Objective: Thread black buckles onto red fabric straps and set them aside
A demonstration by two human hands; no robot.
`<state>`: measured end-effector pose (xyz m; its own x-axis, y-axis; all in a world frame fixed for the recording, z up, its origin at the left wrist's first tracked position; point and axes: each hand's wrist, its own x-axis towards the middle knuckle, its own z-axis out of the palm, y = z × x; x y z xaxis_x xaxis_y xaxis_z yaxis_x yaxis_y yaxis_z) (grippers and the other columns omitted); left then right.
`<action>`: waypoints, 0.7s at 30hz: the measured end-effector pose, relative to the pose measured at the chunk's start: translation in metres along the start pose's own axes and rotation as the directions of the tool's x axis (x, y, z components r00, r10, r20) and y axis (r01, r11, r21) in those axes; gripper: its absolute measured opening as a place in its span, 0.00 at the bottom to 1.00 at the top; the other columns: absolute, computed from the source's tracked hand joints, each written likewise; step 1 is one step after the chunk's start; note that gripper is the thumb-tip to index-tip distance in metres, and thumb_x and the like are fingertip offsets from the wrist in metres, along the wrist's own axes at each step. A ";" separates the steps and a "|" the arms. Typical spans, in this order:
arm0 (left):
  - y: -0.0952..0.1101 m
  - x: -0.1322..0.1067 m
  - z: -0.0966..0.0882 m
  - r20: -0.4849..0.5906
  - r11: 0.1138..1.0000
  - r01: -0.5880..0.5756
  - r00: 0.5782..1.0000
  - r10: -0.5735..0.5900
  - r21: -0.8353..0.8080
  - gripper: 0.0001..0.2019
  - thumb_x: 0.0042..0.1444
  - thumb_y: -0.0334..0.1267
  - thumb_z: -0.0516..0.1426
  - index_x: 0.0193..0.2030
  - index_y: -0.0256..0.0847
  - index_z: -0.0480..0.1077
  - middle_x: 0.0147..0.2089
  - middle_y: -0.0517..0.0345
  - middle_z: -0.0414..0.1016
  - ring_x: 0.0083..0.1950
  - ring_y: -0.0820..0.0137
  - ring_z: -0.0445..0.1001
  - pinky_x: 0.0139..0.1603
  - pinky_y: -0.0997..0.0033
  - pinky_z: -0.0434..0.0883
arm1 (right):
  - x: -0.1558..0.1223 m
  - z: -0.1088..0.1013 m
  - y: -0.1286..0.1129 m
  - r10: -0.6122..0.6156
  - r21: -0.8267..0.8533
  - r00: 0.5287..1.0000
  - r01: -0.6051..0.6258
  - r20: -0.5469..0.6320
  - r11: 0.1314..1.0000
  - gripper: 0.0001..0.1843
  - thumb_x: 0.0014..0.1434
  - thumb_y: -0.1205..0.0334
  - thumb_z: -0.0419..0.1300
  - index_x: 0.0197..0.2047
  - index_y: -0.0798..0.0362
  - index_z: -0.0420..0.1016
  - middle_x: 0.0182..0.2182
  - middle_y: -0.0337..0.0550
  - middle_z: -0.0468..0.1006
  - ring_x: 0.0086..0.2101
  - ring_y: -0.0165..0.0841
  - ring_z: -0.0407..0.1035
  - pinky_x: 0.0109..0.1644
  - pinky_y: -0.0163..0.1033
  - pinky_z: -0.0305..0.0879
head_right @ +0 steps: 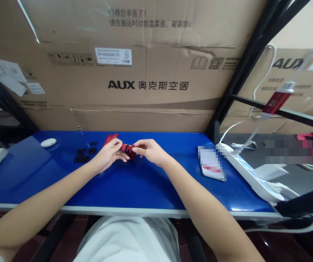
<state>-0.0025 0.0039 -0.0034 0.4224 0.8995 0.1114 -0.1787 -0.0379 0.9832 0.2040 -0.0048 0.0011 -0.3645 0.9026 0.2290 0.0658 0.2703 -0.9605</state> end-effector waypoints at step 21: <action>-0.005 -0.003 -0.002 0.028 0.979 -0.099 0.995 0.096 0.180 0.21 0.47 0.44 0.68 0.45 0.33 0.77 0.48 0.45 0.79 0.41 0.62 0.81 0.44 0.59 0.80 | -0.002 0.008 0.000 -0.154 -0.364 0.984 0.176 0.088 0.915 0.14 0.61 0.55 0.57 0.31 0.55 0.77 0.31 0.42 0.80 0.33 0.33 0.70 0.40 0.36 0.64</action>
<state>-0.0051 0.0023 -0.0092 0.4281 0.8792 0.2092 -0.0572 -0.2047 0.9772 0.1971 -0.0091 -0.0011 -0.4505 0.8172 0.3595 0.3343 0.5277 -0.7809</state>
